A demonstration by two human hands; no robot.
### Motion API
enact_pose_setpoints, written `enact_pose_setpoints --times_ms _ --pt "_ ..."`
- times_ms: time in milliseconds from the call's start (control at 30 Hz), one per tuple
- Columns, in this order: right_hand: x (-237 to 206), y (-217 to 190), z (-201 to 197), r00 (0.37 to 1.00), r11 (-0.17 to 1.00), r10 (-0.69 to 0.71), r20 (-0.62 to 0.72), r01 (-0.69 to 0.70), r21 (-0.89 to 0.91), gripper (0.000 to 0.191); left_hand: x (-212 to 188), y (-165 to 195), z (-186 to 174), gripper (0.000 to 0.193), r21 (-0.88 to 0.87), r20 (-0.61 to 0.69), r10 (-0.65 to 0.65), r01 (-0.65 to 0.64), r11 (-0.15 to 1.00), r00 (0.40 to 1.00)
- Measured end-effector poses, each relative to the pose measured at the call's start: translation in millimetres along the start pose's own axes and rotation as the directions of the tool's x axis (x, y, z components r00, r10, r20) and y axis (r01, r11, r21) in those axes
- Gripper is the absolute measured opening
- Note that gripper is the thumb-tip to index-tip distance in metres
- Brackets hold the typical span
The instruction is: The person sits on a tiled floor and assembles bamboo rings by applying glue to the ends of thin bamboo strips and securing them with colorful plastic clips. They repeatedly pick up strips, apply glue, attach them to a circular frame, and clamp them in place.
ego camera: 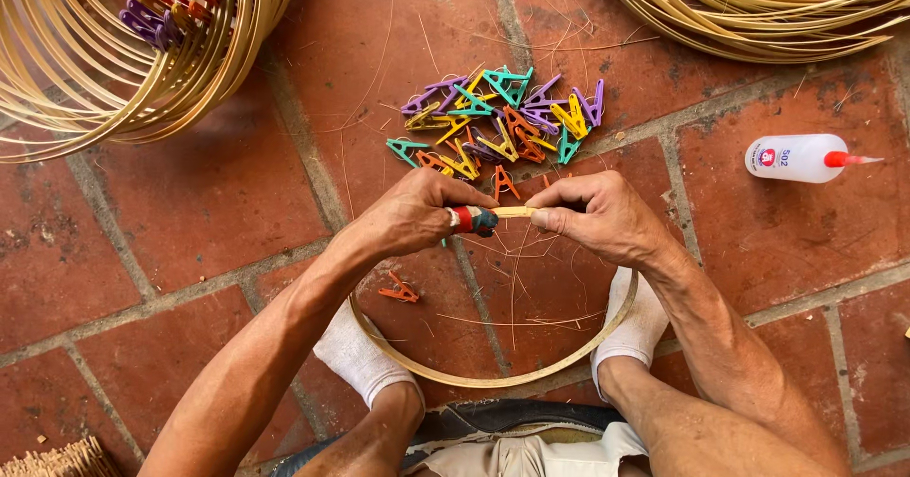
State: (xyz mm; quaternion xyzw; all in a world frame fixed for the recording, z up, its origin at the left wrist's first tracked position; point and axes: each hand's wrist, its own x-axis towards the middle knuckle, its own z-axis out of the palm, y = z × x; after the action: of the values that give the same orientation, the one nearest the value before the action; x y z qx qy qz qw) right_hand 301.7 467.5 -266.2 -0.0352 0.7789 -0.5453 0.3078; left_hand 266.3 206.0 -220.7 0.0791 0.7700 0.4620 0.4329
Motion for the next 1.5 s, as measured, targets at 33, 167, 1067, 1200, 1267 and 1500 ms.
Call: enact_pose_setpoints --times_ms 33,167,1067,1200,1267,1500 --pt "0 1 -1 1.0 1.0 -0.001 0.003 0.001 0.01 0.022 -1 1 1 0.027 0.002 0.003 -0.021 0.021 1.0 1.0" --pt "2 3 2 1.0 1.0 -0.025 0.015 0.024 0.016 0.02 -6 0 1 0.027 0.036 -0.007 -0.025 0.025 0.999 1.0" --pt "-96 -87 -8 0.969 0.919 0.124 0.214 -0.193 0.343 0.018 -150 59 20 0.031 0.124 -0.238 0.251 -0.227 0.966 0.938" --pt "-128 -113 2 0.954 0.948 0.146 0.263 -0.211 0.237 0.018 -175 76 44 0.041 0.408 -0.185 0.545 -0.441 0.799 0.818" --pt "-139 -121 6 0.94 0.946 0.148 0.308 -0.226 0.234 0.018 -184 81 54 0.045 0.434 -0.163 0.553 -0.444 0.784 0.817" --pt "-172 -140 11 0.965 0.967 -0.04 0.261 -0.029 0.254 0.017 -215 87 62 0.049 0.526 -0.08 0.677 -0.546 0.652 0.732"
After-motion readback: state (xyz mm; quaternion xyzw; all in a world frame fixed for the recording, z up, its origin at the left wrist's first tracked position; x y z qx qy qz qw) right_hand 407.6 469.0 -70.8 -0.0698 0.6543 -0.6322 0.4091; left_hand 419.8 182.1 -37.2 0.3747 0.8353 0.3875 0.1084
